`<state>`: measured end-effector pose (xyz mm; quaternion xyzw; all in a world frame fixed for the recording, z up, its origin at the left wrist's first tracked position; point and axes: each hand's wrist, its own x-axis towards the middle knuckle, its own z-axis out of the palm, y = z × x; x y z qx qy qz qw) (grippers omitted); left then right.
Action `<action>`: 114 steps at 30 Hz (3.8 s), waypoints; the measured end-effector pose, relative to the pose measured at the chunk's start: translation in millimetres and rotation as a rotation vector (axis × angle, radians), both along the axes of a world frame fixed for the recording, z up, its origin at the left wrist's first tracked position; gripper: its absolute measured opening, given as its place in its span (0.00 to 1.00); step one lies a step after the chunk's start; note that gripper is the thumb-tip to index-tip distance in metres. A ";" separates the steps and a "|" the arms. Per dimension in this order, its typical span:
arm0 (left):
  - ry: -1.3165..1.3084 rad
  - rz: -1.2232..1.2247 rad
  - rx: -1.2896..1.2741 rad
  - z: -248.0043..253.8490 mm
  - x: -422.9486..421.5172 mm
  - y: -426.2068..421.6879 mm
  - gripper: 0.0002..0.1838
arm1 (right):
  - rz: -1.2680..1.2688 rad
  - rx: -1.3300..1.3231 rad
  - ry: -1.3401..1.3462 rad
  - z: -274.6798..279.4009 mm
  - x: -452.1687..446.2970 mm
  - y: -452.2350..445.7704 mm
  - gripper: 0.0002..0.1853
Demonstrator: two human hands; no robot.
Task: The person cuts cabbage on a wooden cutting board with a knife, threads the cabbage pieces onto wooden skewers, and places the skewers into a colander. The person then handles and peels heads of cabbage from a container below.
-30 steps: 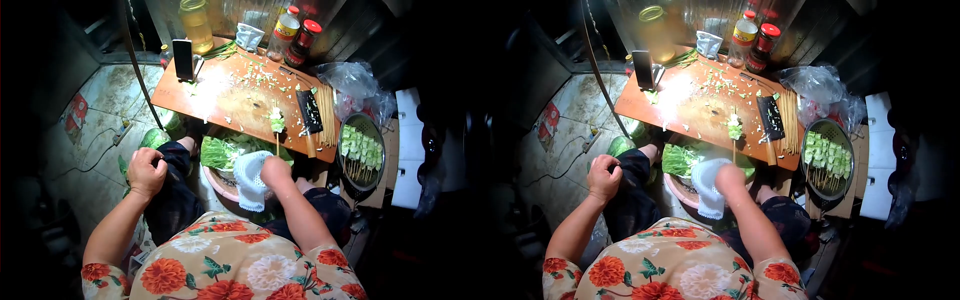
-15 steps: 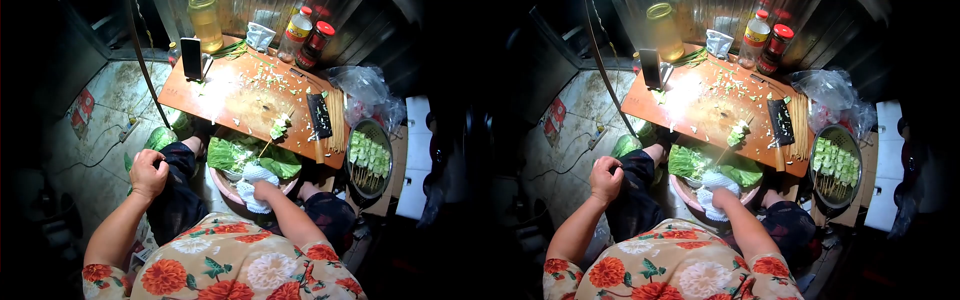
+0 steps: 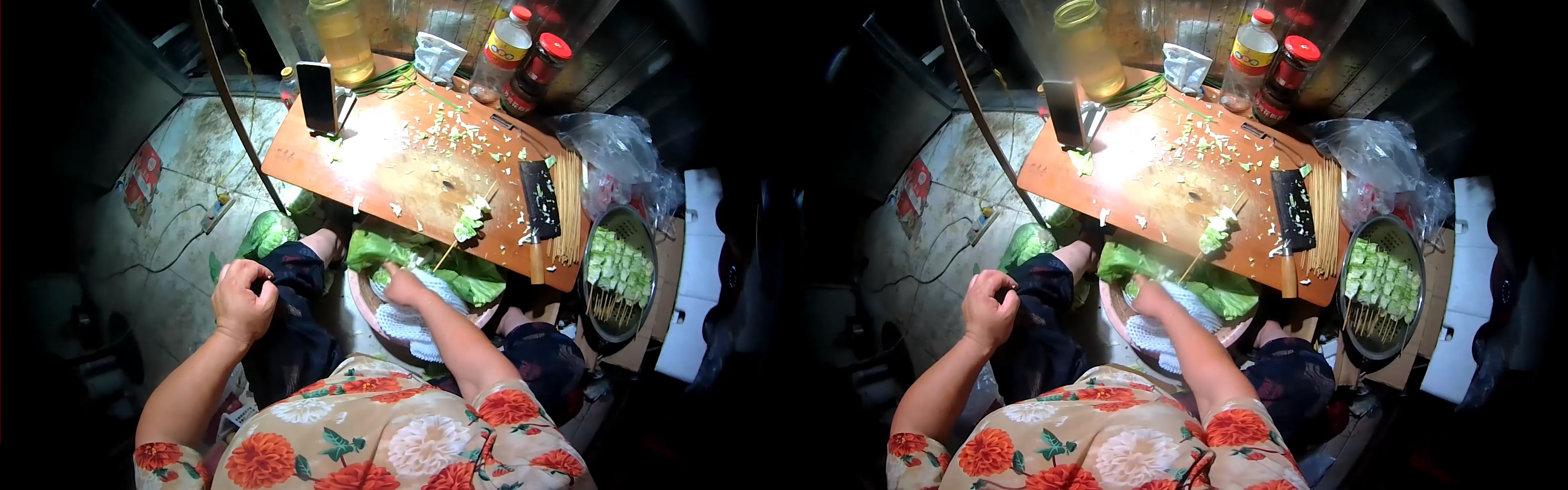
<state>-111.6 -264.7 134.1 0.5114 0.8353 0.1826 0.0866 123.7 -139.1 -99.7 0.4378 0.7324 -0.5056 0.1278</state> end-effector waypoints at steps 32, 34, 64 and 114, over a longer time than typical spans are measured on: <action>-0.001 -0.006 0.013 -3.9 -7.4 -5.6 0.06 | 0.303 0.749 0.032 -24.0 24.0 -48.7 0.05; -0.005 0.002 0.006 -3.5 -6.9 -5.9 0.06 | 0.360 0.718 0.025 -18.1 22.3 -48.1 0.05; -0.039 0.002 0.032 0.2 -2.9 -7.3 0.07 | 0.070 0.258 0.024 109.7 45.8 -22.1 0.13; -0.722 0.010 -0.935 -246.1 114.1 131.2 0.40 | -0.432 -0.368 -0.212 -48.4 77.4 8.8 0.43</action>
